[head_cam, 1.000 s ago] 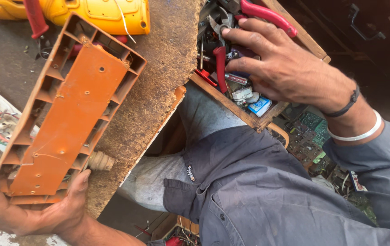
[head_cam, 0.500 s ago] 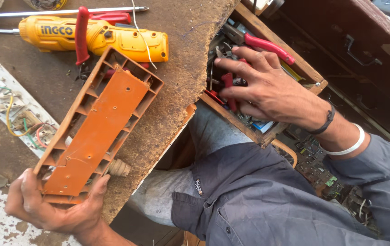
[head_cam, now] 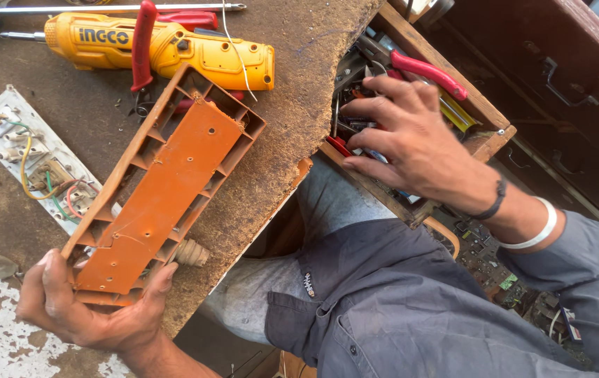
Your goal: The person repairs an orange plastic housing by inserting small metal components and soldering them in place. They use pliers to trim wires and a soldering iron to secure connections, repeatedly adjusting the housing and components throughout the process.
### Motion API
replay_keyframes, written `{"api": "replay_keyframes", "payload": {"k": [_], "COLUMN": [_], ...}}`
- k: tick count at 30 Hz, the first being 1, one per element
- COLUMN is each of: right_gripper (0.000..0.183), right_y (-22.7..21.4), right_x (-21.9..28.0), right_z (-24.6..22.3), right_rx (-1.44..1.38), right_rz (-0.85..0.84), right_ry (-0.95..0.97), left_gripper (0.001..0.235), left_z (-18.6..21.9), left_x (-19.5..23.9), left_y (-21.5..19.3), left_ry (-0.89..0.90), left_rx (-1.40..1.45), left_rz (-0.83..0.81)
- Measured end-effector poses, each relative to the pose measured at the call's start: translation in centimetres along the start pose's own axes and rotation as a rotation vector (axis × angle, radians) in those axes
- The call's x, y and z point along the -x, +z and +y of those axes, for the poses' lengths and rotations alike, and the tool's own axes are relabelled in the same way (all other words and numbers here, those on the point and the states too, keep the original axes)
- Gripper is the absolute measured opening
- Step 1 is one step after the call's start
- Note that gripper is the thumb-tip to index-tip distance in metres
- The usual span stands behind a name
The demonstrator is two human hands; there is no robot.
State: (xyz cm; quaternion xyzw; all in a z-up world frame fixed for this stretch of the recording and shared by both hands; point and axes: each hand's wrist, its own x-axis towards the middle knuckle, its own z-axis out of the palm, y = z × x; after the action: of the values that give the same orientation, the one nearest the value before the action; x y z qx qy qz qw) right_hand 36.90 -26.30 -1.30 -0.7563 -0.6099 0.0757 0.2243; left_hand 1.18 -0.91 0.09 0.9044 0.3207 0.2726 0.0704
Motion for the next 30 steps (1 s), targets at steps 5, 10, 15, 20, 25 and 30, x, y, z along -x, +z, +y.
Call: {"api": "replay_keyframes", "payload": {"k": [5,10,15,20,25,30], "right_gripper": [0.019,0.021,0.02,0.026,0.025,0.062], "right_y": [0.7,0.8,0.2,-3.2,-4.3,-3.2], "right_x": [0.2,0.2,0.3,0.2,0.0,0.2], "right_z": [0.2,0.6,1.6,4.4,5.2,4.3], "right_rx": [0.001,0.114,0.121,0.193,0.08,0.05], "right_rz": [0.016,0.023,0.128,0.258,0.163,0.165], "right_ry": [0.038,0.019,0.075,0.105,0.086,0.154], "left_gripper": [0.101,0.099,0.103,0.101,0.101,0.1], "left_z": [-0.3,-0.6,-0.7,-0.7,-0.4,-0.1], "left_x": [0.5,0.6,0.6,0.4,0.2,0.0], "left_y": [0.1,0.0,0.0,-0.2,-0.3,-0.1], "left_ry": [-0.021,-0.002,0.006,0.046,0.041,0.024], "left_rx": [0.029,0.025,-0.001,0.005,0.015,0.008], "left_rz": [-0.007,-0.029,-0.016,-0.04,-0.037,-0.013]}}
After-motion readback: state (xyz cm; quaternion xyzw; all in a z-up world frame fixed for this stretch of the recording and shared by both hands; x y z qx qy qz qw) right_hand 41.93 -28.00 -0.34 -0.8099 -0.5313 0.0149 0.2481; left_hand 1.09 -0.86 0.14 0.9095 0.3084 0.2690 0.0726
